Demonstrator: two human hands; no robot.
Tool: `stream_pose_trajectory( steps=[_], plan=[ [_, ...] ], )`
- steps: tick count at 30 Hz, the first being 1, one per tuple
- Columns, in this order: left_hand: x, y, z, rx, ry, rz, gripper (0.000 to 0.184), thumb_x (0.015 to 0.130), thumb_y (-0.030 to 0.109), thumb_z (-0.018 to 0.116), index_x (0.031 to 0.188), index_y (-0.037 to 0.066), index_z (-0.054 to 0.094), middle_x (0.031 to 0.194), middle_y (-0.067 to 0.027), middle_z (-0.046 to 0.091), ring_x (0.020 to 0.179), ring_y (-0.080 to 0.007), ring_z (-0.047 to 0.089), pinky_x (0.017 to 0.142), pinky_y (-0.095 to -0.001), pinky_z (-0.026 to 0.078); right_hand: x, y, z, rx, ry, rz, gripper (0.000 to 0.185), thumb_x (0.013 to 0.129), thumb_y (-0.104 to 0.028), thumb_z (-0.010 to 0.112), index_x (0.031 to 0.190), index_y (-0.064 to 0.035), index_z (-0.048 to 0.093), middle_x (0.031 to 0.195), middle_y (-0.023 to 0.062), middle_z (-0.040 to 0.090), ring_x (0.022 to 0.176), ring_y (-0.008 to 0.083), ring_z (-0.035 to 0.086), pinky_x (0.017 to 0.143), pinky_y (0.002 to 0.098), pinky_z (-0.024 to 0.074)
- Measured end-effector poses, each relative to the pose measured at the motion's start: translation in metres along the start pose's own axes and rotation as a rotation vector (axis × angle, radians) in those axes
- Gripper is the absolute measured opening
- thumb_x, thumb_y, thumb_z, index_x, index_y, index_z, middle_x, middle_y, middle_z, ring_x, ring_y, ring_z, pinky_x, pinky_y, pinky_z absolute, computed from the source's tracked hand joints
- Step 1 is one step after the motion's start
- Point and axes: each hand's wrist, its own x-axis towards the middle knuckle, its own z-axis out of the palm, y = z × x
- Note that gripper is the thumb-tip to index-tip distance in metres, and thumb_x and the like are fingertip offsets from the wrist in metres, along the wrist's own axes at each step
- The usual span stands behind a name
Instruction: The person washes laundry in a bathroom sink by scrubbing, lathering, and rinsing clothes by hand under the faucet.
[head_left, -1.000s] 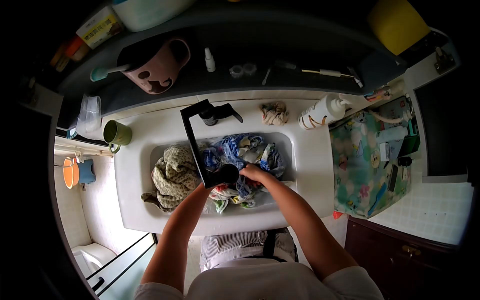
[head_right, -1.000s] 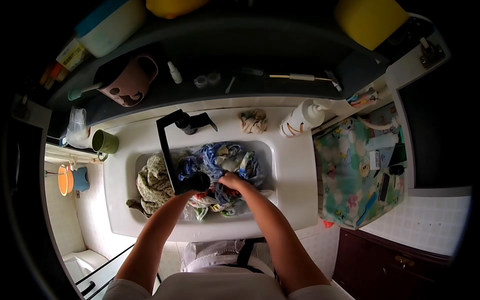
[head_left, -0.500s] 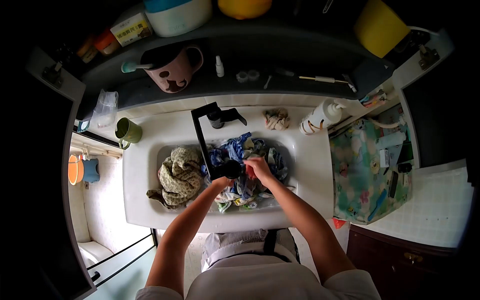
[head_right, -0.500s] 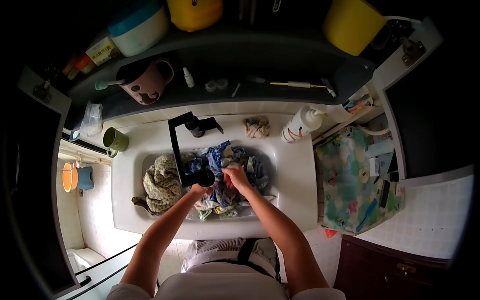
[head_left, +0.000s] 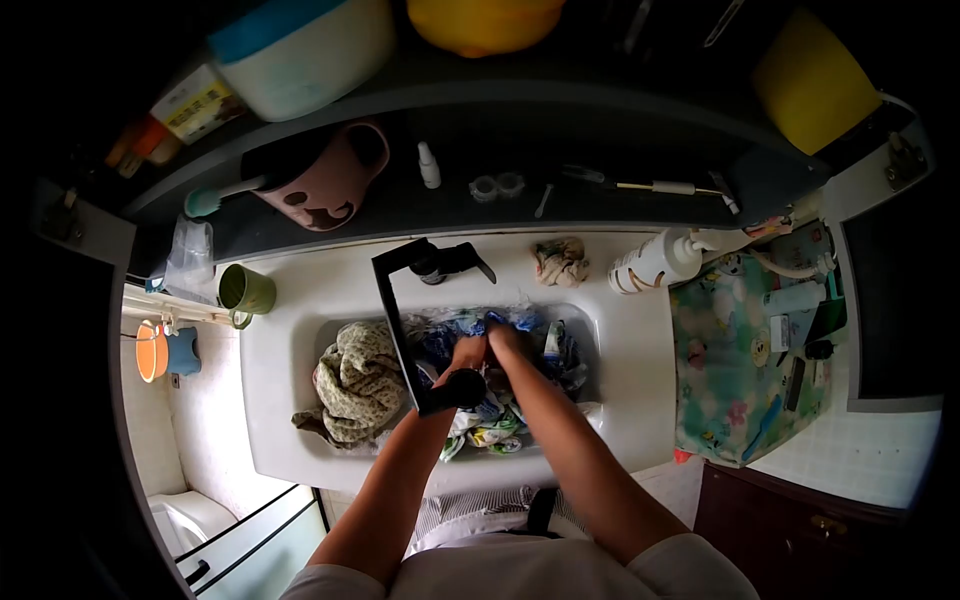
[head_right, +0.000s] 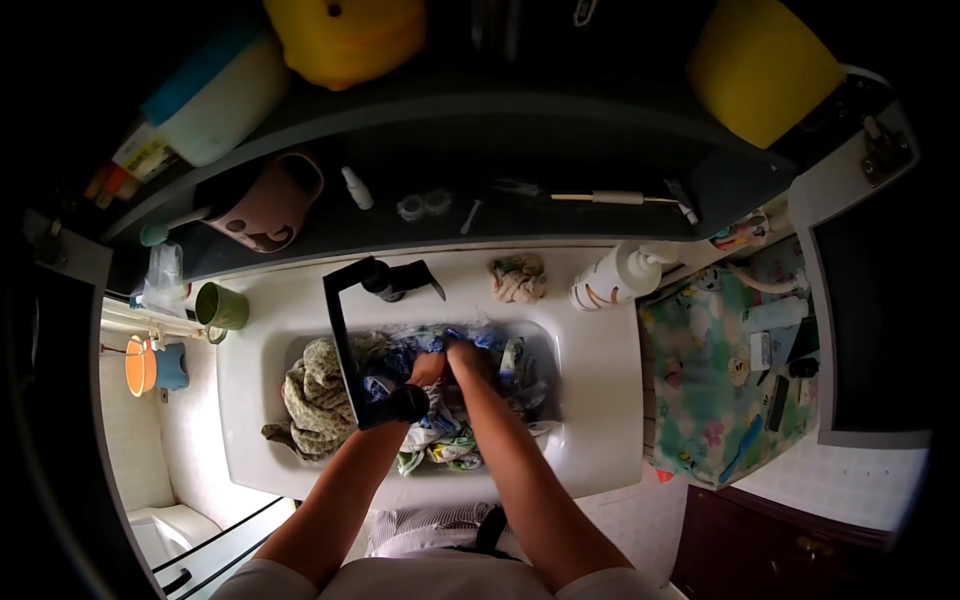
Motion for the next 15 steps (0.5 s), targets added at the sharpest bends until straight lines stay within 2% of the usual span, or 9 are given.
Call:
stream_pose_trajectory(
  steps=[2,7,9,10,11,12,13,14,15],
  plan=[
    [0.005,0.004,-0.003,-0.014,-0.013,-0.019,0.016,0.070,0.016,0.052,0.072,0.003,0.061,0.068,-0.0142,0.060,0.065,-0.0293,0.059,0.058,-0.0343,0.047,-0.043,-0.040,-0.040,0.066,-0.060,0.127,0.056,0.077,-0.047,0.040,0.111,-0.0035,0.050,0.115,0.0193,0.048,0.106,0.0318,0.046,0.086,0.0388,0.0364],
    [-0.008,0.012,-0.023,-0.082,-0.070,0.021,0.017,0.072,0.018,0.051,0.075,0.004,0.059,0.070,-0.0125,0.059,0.066,-0.0269,0.058,0.060,-0.0331,0.046,-0.065,-0.035,-0.045,0.193,-0.084,0.017,0.052,0.076,-0.042,0.044,0.106,0.0001,0.052,0.107,0.0193,0.053,0.098,0.0303,0.051,0.080,0.0381,0.0403],
    [-0.020,0.009,-0.028,-0.179,-0.058,0.109,0.018,0.073,0.019,0.050,0.077,0.004,0.058,0.071,-0.0119,0.059,0.067,-0.0259,0.058,0.061,-0.0326,0.046,-0.065,-0.036,-0.058,0.245,-0.072,-0.041,0.051,0.076,-0.040,0.045,0.104,0.0016,0.053,0.103,0.0193,0.055,0.095,0.0297,0.053,0.078,0.0378,0.0419],
    [-0.027,0.000,-0.032,-0.250,-0.054,0.220,0.015,0.071,0.016,0.052,0.079,0.004,0.058,0.071,-0.0104,0.059,0.068,-0.0253,0.058,0.061,-0.0313,0.046,-0.080,-0.038,-0.067,0.513,-0.149,-0.115,0.036,0.076,-0.032,0.049,0.083,0.0016,0.060,0.080,0.0165,0.060,0.073,0.0229,0.058,0.064,0.0314,0.0441],
    [-0.040,-0.010,-0.032,-0.515,0.117,0.449,0.015,0.070,0.013,0.053,0.080,0.004,0.058,0.073,-0.0096,0.058,0.067,-0.0240,0.058,0.061,-0.0305,0.045,-0.093,-0.033,-0.084,0.655,-0.277,-0.088,0.030,0.076,-0.030,0.050,0.068,-0.0013,0.055,0.064,0.0106,0.054,0.056,0.0181,0.051,0.052,0.0284,0.0386],
    [-0.055,-0.009,-0.040,-0.556,0.232,0.550,0.017,0.071,0.015,0.055,0.083,0.004,0.058,0.071,-0.0101,0.057,0.065,-0.0196,0.057,0.060,-0.0279,0.045,-0.136,-0.049,-0.124,0.798,-0.405,-0.051,0.033,0.076,-0.028,0.051,0.053,-0.0041,0.050,0.048,0.0047,0.047,0.040,0.0132,0.044,0.040,0.0254,0.0331],
    [-0.080,0.005,-0.059,-0.681,0.174,0.389,0.016,0.073,0.015,0.053,0.081,0.002,0.058,0.074,-0.0096,0.058,0.068,-0.0180,0.058,0.061,-0.0274,0.046,-0.160,-0.048,-0.139,0.881,-0.461,-0.098,0.036,0.077,-0.024,0.051,0.046,-0.0097,0.042,0.039,0.0012,0.040,0.033,0.0094,0.035,0.036,0.0228,0.0242],
    [-0.102,0.014,-0.060,-1.298,0.009,-0.148,0.018,0.075,0.020,0.053,0.074,0.002,0.058,0.065,-0.0080,0.056,0.058,-0.0154,0.055,0.052,-0.0258,0.043,-0.180,-0.041,-0.154,0.877,-0.529,-0.178,0.035,0.078,-0.023,0.050,0.046,-0.0082,0.044,0.041,0.0020,0.042,0.034,0.0093,0.038,0.035,0.0223,0.0258],
    [-0.116,0.009,-0.061,-1.368,-0.080,-0.287,0.020,0.075,0.021,0.053,0.070,0.002,0.057,0.061,-0.0074,0.055,0.053,-0.0148,0.052,0.048,-0.0254,0.041,-0.194,-0.036,-0.166,0.833,-0.471,-0.120,0.035,0.078,-0.023,0.050,0.046,-0.0080,0.044,0.041,0.0021,0.042,0.034,0.0092,0.038,0.035,0.0221,0.0258]
  ],
)
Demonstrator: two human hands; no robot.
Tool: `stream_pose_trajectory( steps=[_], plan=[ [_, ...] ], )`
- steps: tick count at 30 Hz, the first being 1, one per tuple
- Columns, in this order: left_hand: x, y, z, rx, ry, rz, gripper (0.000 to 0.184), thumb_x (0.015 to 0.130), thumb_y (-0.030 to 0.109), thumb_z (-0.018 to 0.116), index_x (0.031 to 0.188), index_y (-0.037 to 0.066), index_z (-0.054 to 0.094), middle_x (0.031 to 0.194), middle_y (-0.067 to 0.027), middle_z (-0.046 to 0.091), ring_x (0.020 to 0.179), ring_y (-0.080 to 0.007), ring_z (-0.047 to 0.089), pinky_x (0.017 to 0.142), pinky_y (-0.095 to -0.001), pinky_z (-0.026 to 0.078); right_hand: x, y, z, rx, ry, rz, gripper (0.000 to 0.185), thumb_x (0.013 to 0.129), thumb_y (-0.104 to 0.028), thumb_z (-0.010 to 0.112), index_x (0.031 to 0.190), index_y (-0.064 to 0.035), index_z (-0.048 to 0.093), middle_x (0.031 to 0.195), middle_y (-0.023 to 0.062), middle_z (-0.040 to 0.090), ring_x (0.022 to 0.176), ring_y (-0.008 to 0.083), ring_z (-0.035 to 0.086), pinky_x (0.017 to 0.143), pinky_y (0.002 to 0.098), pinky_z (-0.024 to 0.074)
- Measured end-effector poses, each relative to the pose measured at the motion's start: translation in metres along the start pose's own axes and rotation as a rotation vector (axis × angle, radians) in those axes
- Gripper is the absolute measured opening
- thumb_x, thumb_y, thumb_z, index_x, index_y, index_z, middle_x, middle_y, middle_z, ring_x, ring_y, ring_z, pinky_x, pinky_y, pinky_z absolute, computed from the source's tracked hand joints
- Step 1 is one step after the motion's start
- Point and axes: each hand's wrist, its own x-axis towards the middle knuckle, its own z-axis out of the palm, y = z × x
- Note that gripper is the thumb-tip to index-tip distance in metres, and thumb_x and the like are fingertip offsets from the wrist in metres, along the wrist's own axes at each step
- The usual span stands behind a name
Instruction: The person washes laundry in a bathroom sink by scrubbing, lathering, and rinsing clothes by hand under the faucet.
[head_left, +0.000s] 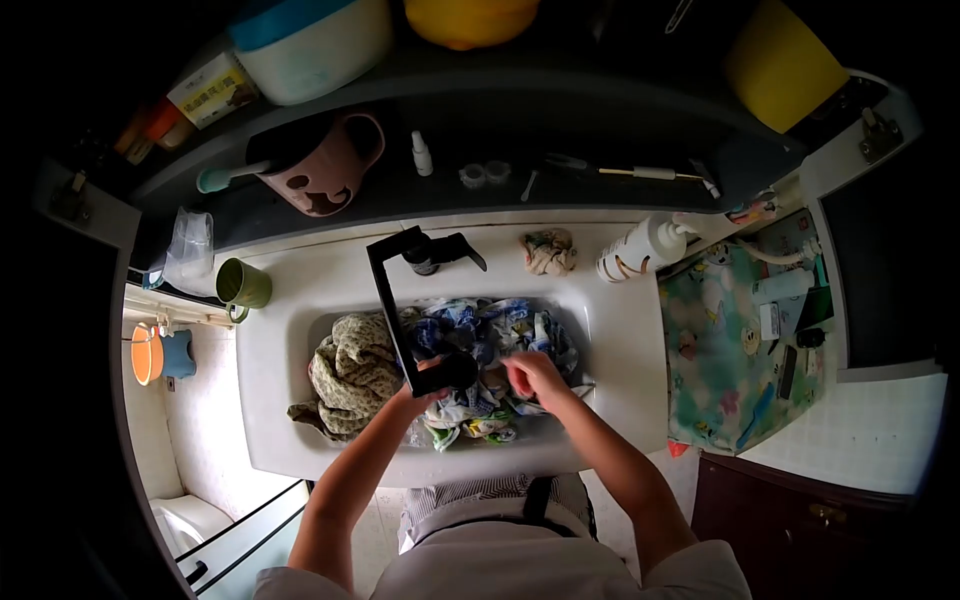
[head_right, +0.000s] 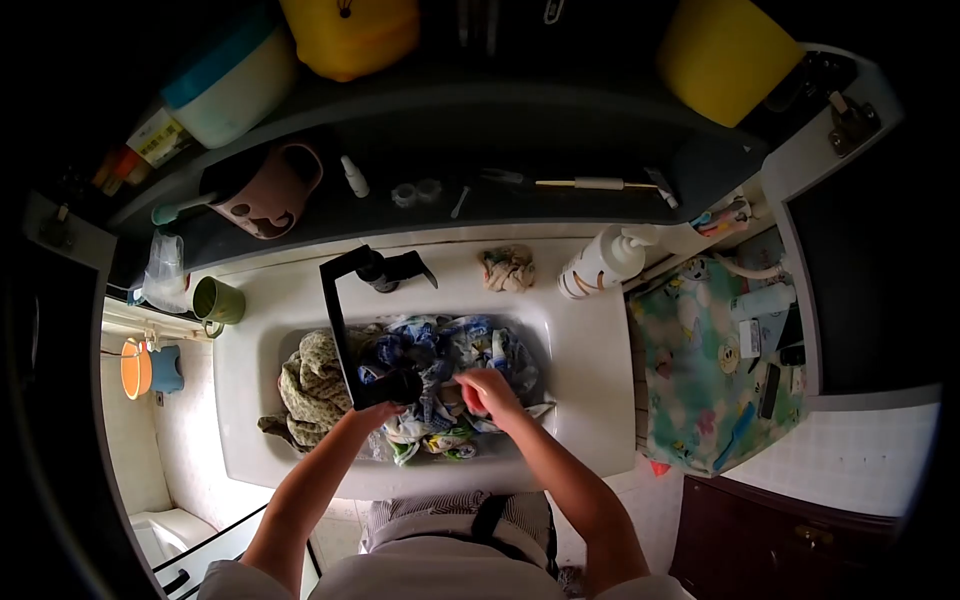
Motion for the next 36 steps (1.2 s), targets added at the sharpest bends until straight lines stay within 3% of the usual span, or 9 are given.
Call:
stream_pose_trajectory(
  steps=[2,8,11,15,20,24,28,32,36],
  plan=[
    [-0.023,-0.005,-0.017,-0.141,0.021,-0.313,0.024,0.075,0.023,0.053,0.063,0.003,0.055,0.053,-0.0062,0.052,0.042,-0.0135,0.047,0.040,-0.0247,0.035,-0.026,-0.003,-0.009,-0.076,0.145,0.079,0.035,0.077,-0.023,0.049,0.046,-0.0076,0.045,0.040,0.0023,0.043,0.034,0.0088,0.038,0.033,0.0218,0.0258],
    [-0.028,0.007,0.042,0.306,0.003,-0.278,0.029,0.075,0.021,0.046,0.049,0.006,0.048,0.043,-0.0049,0.045,0.034,-0.0135,0.040,0.032,-0.0265,0.030,-0.003,-0.007,-0.036,-0.183,0.163,0.041,0.029,0.072,-0.019,0.051,0.048,-0.0032,0.048,0.040,0.0056,0.046,0.031,0.0114,0.041,0.030,0.0227,0.0289],
    [0.007,-0.014,0.049,0.406,0.022,-0.516,0.032,0.072,0.028,0.048,0.049,0.006,0.048,0.042,-0.0056,0.044,0.034,-0.0146,0.041,0.033,-0.0257,0.032,0.034,0.015,-0.022,-0.119,0.152,0.178,0.026,0.070,-0.018,0.052,0.049,-0.0030,0.049,0.041,0.0060,0.045,0.029,0.0119,0.038,0.027,0.0241,0.0253],
    [0.036,-0.033,0.037,0.501,0.037,-0.439,0.036,0.073,0.030,0.051,0.045,0.008,0.047,0.040,-0.0082,0.046,0.031,-0.0170,0.043,0.031,-0.0290,0.034,0.077,0.030,-0.033,0.031,0.125,0.257,0.025,0.070,-0.017,0.049,0.049,-0.0053,0.044,0.038,0.0039,0.038,0.028,0.0127,0.030,0.027,0.0266,0.0200],
    [0.078,-0.083,0.011,0.085,-0.013,-0.184,0.039,0.077,0.035,0.048,0.048,0.009,0.051,0.041,-0.0051,0.047,0.032,-0.0154,0.044,0.033,-0.0274,0.034,0.108,0.031,-0.035,0.081,0.241,0.338,0.019,0.072,-0.016,0.045,0.056,-0.0064,0.046,0.042,0.0028,0.037,0.032,0.0116,0.032,0.028,0.0258,0.0192],
    [0.084,-0.072,0.013,0.283,0.067,-0.240,0.037,0.078,0.034,0.050,0.051,0.008,0.051,0.042,-0.0043,0.048,0.032,-0.0150,0.044,0.032,-0.0268,0.034,0.182,0.116,-0.056,0.285,0.288,0.306,0.019,0.072,-0.016,0.043,0.057,-0.0066,0.049,0.040,0.0036,0.037,0.031,0.0147,0.033,0.030,0.0276,0.0235],
    [0.069,-0.068,0.019,0.508,0.118,-0.268,0.036,0.078,0.034,0.051,0.053,0.008,0.052,0.043,-0.0034,0.048,0.032,-0.0145,0.044,0.032,-0.0262,0.035,0.112,0.040,-0.016,-0.028,0.501,0.252,0.023,0.071,-0.018,0.049,0.051,-0.0073,0.045,0.041,0.0023,0.037,0.032,0.0133,0.032,0.032,0.0270,0.0231],
    [0.029,-0.056,0.032,0.573,0.217,0.047,0.035,0.078,0.031,0.053,0.052,0.007,0.050,0.045,-0.0031,0.048,0.036,-0.0120,0.046,0.034,-0.0249,0.034,0.047,0.038,-0.023,0.254,0.314,-0.096,0.034,0.074,-0.020,0.052,0.044,-0.0094,0.040,0.037,0.0017,0.033,0.030,0.0123,0.028,0.031,0.0265,0.0195],
    [-0.027,-0.018,0.051,0.318,0.148,-0.015,0.029,0.074,0.023,0.051,0.055,0.002,0.054,0.046,-0.0049,0.049,0.041,-0.0121,0.048,0.040,-0.0267,0.037,-0.019,0.051,-0.050,0.329,-0.009,0.192,0.040,0.076,-0.024,0.047,0.041,-0.0099,0.034,0.036,0.0022,0.032,0.029,0.0122,0.026,0.032,0.0256,0.0173]
  ],
)
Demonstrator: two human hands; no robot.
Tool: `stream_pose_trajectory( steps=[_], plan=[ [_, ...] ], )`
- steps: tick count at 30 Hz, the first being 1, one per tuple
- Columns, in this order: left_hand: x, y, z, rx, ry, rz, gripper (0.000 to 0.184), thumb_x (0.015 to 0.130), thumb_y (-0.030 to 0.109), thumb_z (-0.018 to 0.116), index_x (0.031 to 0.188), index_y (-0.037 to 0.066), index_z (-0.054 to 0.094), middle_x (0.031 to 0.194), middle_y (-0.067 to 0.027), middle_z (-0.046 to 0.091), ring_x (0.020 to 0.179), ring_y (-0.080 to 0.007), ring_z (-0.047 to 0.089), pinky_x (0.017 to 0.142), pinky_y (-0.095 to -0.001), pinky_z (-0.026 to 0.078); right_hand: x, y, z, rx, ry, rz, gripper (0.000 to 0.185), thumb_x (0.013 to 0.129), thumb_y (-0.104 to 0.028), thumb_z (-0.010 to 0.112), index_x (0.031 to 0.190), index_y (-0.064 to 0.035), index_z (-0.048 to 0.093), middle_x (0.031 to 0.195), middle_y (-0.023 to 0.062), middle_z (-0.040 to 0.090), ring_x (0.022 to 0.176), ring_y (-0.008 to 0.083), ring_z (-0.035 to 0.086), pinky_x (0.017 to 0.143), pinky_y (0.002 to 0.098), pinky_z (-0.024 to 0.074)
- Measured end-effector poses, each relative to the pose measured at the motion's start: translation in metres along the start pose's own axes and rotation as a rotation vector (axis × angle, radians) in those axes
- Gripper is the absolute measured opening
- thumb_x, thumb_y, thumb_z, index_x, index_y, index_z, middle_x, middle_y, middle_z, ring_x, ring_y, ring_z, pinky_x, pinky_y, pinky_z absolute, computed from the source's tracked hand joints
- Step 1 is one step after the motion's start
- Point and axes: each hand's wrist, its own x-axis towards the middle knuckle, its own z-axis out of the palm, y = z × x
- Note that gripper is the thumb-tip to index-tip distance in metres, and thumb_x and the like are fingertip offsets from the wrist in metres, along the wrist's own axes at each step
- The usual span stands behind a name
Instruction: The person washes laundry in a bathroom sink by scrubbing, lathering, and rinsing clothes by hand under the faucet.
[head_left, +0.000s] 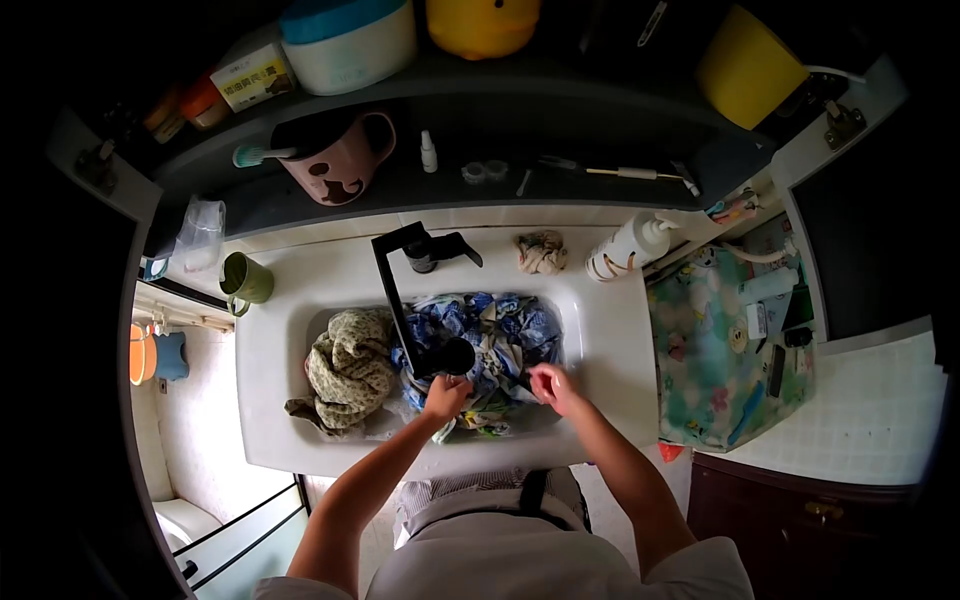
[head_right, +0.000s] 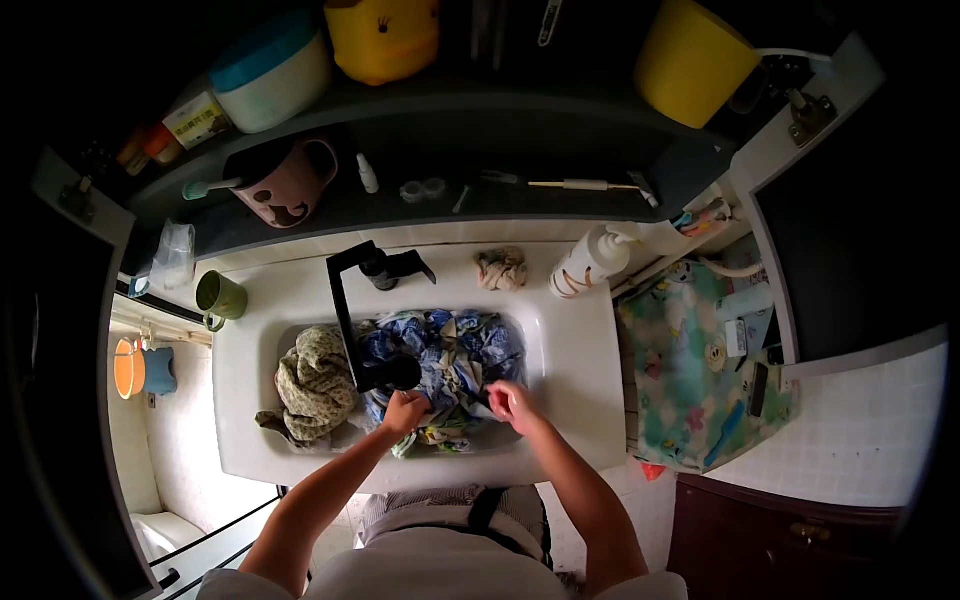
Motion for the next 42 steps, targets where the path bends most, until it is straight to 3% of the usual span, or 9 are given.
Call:
stream_pose_trajectory(
  steps=[8,15,24,25,28,29,33,39,42],
  plan=[
    [0.007,0.017,0.011,0.368,-0.386,-0.257,0.020,0.067,0.014,0.055,0.054,-0.001,0.054,0.044,-0.0091,0.051,0.035,-0.0170,0.052,0.033,-0.0271,0.040,0.021,0.026,0.020,-0.505,0.128,0.240,0.030,0.070,-0.021,0.048,0.049,-0.0009,0.048,0.043,0.0119,0.048,0.030,0.0187,0.042,0.031,0.0291,0.0310],
    [0.037,0.014,0.021,0.563,-0.321,-0.430,0.022,0.060,0.018,0.061,0.063,-0.002,0.054,0.044,-0.0107,0.051,0.034,-0.0189,0.052,0.031,-0.0294,0.043,0.085,0.048,-0.001,-0.623,0.350,0.501,0.035,0.073,-0.034,0.039,0.058,-0.0051,0.051,0.046,0.0120,0.047,0.035,0.0259,0.046,0.034,0.0386,0.0369],
    [0.029,0.006,0.019,0.424,-0.211,-0.312,0.036,0.066,0.021,0.062,0.086,-0.001,0.043,0.044,-0.0107,0.050,0.031,-0.0183,0.048,0.028,-0.0296,0.037,0.103,0.088,-0.035,-0.871,0.432,-0.031,0.052,0.078,-0.047,0.036,0.055,-0.0030,0.052,0.047,0.0111,0.049,0.039,0.0236,0.047,0.041,0.0384,0.0365],
    [0.022,0.009,0.020,0.433,-0.182,-0.230,0.022,0.067,0.021,0.057,0.057,0.002,0.053,0.043,-0.0087,0.050,0.033,-0.0166,0.049,0.033,-0.0271,0.041,0.102,0.088,-0.032,-0.933,0.506,-0.092,0.051,0.078,-0.045,0.037,0.055,-0.0022,0.052,0.047,0.0116,0.049,0.040,0.0242,0.047,0.042,0.0388,0.0368],
    [0.012,0.010,0.022,0.476,-0.178,-0.206,0.025,0.068,0.022,0.058,0.057,0.000,0.051,0.043,-0.0088,0.050,0.033,-0.0174,0.050,0.033,-0.0269,0.041,0.093,0.087,-0.012,-1.014,0.853,-0.228,0.045,0.077,-0.038,0.040,0.057,0.0001,0.053,0.047,0.0130,0.049,0.041,0.0266,0.048,0.045,0.0401,0.0375],
    [0.011,0.003,0.019,0.447,-0.197,-0.159,0.027,0.069,0.023,0.059,0.057,0.000,0.053,0.045,-0.0077,0.051,0.035,-0.0158,0.050,0.035,-0.0264,0.040,0.084,0.089,-0.014,-0.868,0.761,-0.337,0.037,0.073,-0.029,0.044,0.050,-0.0011,0.050,0.045,0.0132,0.048,0.039,0.0252,0.047,0.040,0.0362,0.0358],
    [0.000,-0.040,-0.011,0.122,-0.324,0.140,0.021,0.072,0.020,0.057,0.059,0.003,0.057,0.048,-0.0043,0.052,0.037,-0.0115,0.045,0.037,-0.0250,0.036,0.004,0.031,0.024,-0.294,-0.050,0.119,0.035,0.070,-0.021,0.046,0.039,-0.0078,0.037,0.039,0.0101,0.042,0.034,0.0174,0.042,0.032,0.0256,0.0293],
    [0.000,-0.055,-0.061,0.215,-0.247,-0.221,0.013,0.066,0.014,0.057,0.057,0.004,0.057,0.047,-0.0040,0.051,0.038,-0.0114,0.044,0.037,-0.0272,0.034,0.024,0.059,0.073,-0.759,-0.069,0.180,0.031,0.068,-0.022,0.049,0.045,-0.0013,0.050,0.039,0.0107,0.048,0.031,0.0173,0.046,0.032,0.0271,0.0360],
    [0.016,-0.073,-0.046,0.396,-0.084,-0.076,0.011,0.063,0.010,0.055,0.055,0.002,0.055,0.042,-0.0058,0.047,0.033,-0.0133,0.042,0.033,-0.0274,0.030,0.038,0.064,0.078,-0.886,-0.070,0.214,0.026,0.065,-0.022,0.049,0.054,0.0015,0.053,0.043,0.0124,0.051,0.035,0.0213,0.052,0.033,0.0302,0.0409]
  ],
)
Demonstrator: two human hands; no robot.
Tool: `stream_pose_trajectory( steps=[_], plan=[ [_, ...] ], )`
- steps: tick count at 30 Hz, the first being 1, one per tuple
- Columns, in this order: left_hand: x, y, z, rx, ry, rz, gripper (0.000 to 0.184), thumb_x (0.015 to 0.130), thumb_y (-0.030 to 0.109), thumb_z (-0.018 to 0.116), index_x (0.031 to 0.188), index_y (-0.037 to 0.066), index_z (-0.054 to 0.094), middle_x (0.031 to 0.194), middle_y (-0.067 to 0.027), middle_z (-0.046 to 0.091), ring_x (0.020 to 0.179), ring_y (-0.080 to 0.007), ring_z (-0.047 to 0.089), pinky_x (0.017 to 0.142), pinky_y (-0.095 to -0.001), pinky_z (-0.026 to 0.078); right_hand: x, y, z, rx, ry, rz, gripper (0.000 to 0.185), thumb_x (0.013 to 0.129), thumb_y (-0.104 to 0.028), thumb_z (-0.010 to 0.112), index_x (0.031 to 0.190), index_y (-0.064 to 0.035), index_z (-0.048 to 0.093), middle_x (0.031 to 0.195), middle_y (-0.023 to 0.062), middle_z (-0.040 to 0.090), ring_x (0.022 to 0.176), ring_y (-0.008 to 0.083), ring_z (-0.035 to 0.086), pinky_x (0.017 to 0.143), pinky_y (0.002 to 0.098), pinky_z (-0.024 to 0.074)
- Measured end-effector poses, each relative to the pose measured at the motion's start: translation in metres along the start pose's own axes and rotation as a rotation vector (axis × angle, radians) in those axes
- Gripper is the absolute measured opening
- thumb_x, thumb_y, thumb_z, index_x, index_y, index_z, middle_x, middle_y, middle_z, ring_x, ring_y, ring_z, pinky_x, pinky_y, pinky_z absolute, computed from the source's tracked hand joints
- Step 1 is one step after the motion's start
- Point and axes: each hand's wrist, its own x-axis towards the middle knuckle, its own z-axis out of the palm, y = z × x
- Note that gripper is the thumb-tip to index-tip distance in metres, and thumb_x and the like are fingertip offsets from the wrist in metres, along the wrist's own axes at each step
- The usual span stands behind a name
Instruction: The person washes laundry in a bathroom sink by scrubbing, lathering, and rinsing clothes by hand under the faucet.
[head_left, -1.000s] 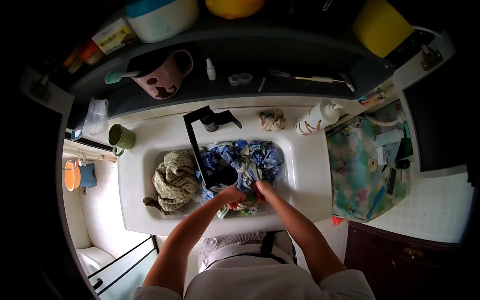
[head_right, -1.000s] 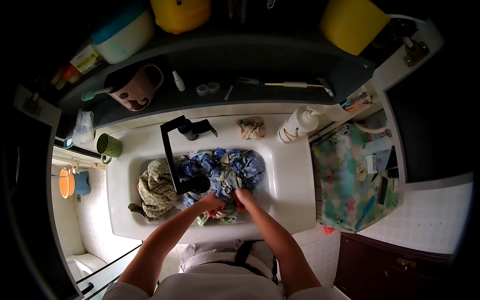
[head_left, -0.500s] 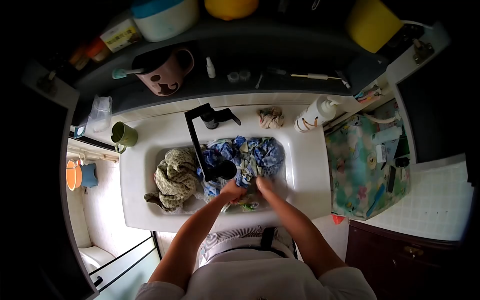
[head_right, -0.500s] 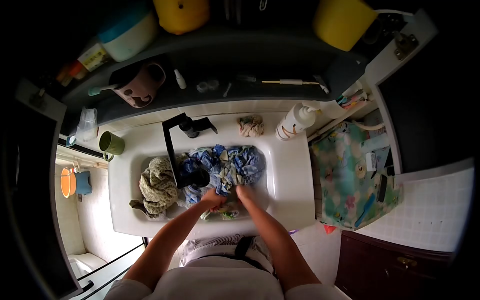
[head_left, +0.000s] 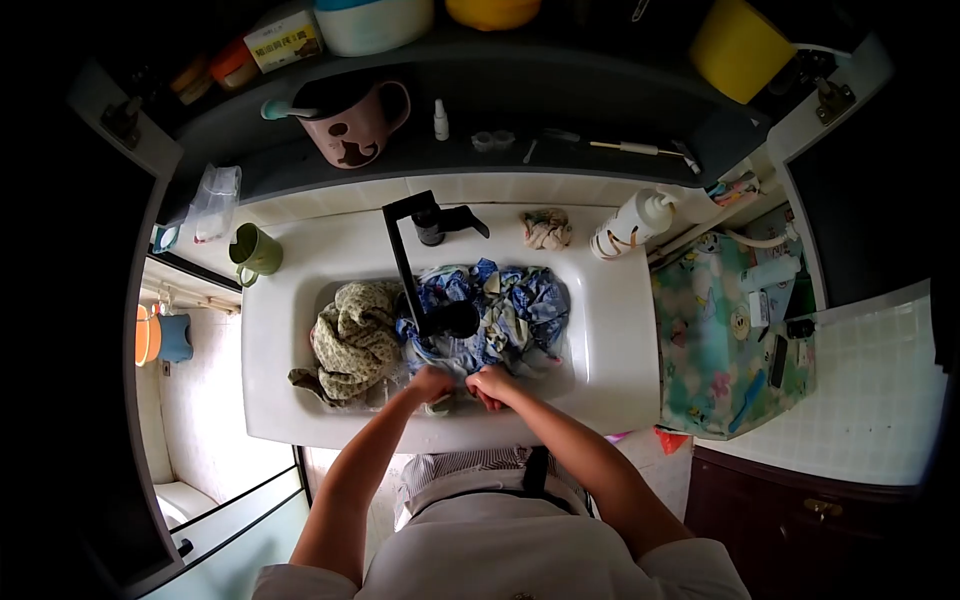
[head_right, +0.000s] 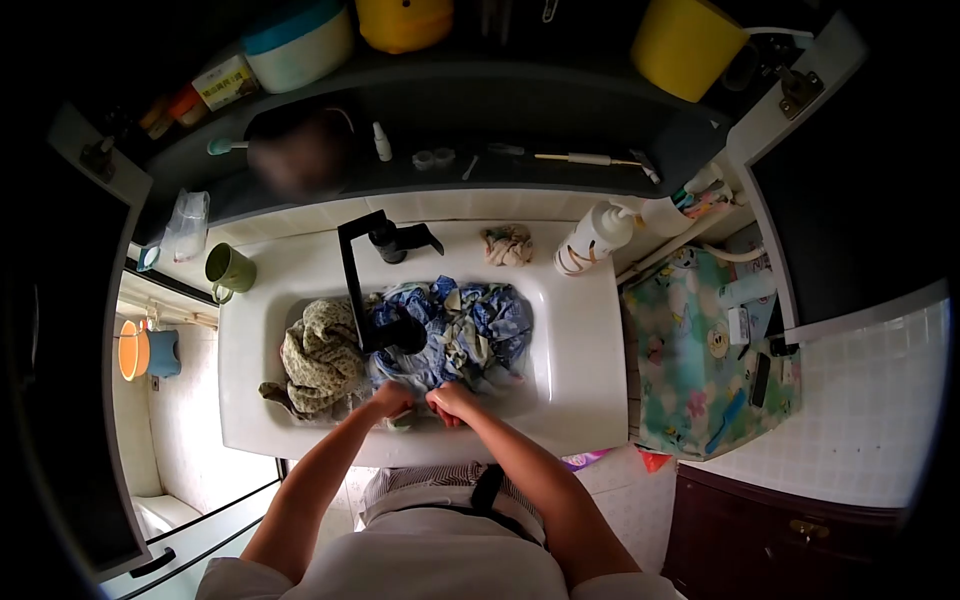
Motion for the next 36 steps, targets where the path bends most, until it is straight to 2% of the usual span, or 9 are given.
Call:
stream_pose_trajectory(
  steps=[4,16,19,22,25,28,29,32,36],
  plan=[
    [-0.008,0.018,0.010,-0.179,0.089,-0.143,0.016,0.062,0.017,0.053,0.054,0.002,0.054,0.044,-0.0079,0.049,0.036,-0.0160,0.046,0.037,-0.0296,0.034,-0.002,-0.006,-0.006,0.035,-0.044,0.051,0.025,0.065,-0.021,0.048,0.056,0.0019,0.053,0.045,0.0131,0.053,0.034,0.0221,0.051,0.033,0.0309,0.0410],
    [0.019,0.015,0.001,0.064,-0.185,-0.336,0.024,0.067,0.023,0.047,0.053,0.004,0.052,0.044,-0.0100,0.049,0.036,-0.0209,0.048,0.034,-0.0338,0.034,0.014,0.004,-0.004,-0.023,-0.018,0.006,0.025,0.066,-0.023,0.047,0.055,-0.0012,0.051,0.045,0.0116,0.052,0.034,0.0207,0.051,0.032,0.0306,0.0395],
    [0.016,0.017,0.005,0.004,-0.100,-0.378,0.026,0.069,0.024,0.045,0.052,0.005,0.051,0.045,-0.0091,0.050,0.039,-0.0207,0.049,0.039,-0.0331,0.037,0.013,-0.001,-0.004,0.025,0.023,0.022,0.026,0.066,-0.024,0.048,0.054,-0.0012,0.050,0.045,0.0116,0.052,0.034,0.0205,0.050,0.033,0.0299,0.0402],
    [0.024,-0.001,0.007,0.218,-0.135,-0.078,0.023,0.067,0.022,0.048,0.053,0.004,0.051,0.046,-0.0112,0.050,0.042,-0.0216,0.051,0.044,-0.0334,0.039,0.014,-0.004,-0.003,0.008,0.065,0.048,0.026,0.067,-0.023,0.048,0.052,-0.0016,0.050,0.045,0.0114,0.052,0.034,0.0203,0.050,0.035,0.0300,0.0411],
    [0.025,-0.002,0.007,0.293,-0.180,-0.132,0.022,0.065,0.023,0.050,0.060,0.002,0.056,0.051,-0.0135,0.054,0.049,-0.0240,0.055,0.052,-0.0337,0.043,0.019,0.001,0.002,-0.021,0.079,0.059,0.028,0.068,-0.024,0.048,0.051,-0.0019,0.051,0.044,0.0110,0.052,0.035,0.0198,0.051,0.036,0.0301,0.0415],
    [0.012,0.001,0.025,0.623,0.237,-0.004,0.024,0.066,0.023,0.050,0.068,0.002,0.061,0.057,-0.0134,0.058,0.055,-0.0256,0.058,0.057,-0.0341,0.044,0.019,0.008,0.000,-0.018,0.118,0.023,0.029,0.069,-0.026,0.048,0.053,-0.0017,0.053,0.045,0.0101,0.052,0.036,0.0194,0.050,0.037,0.0302,0.0411],
    [-0.003,0.013,0.036,0.231,0.657,-0.180,0.026,0.068,0.026,0.051,0.072,0.004,0.064,0.059,-0.0125,0.060,0.058,-0.0266,0.058,0.060,-0.0347,0.045,0.015,0.008,0.003,0.000,0.136,0.001,0.030,0.070,-0.026,0.047,0.054,-0.0016,0.053,0.045,0.0096,0.052,0.036,0.0194,0.050,0.037,0.0306,0.0406],
    [-0.028,0.032,0.020,0.018,0.288,-0.020,0.027,0.068,0.027,0.052,0.072,0.003,0.063,0.055,-0.0119,0.058,0.053,-0.0239,0.057,0.056,-0.0332,0.045,0.002,0.005,0.006,0.142,0.129,-0.142,0.029,0.072,-0.024,0.048,0.055,-0.0006,0.055,0.047,0.0081,0.053,0.036,0.0182,0.049,0.037,0.0299,0.0405],
    [-0.035,0.071,0.002,-0.312,0.210,0.135,0.026,0.075,0.020,0.049,0.062,-0.001,0.059,0.044,-0.0077,0.050,0.036,-0.0138,0.047,0.035,-0.0272,0.036,-0.019,-0.034,-0.011,0.267,0.113,-0.274,0.027,0.074,-0.019,0.048,0.056,0.0000,0.056,0.049,0.0082,0.055,0.038,0.0141,0.051,0.036,0.0245,0.0401]
  ],
)
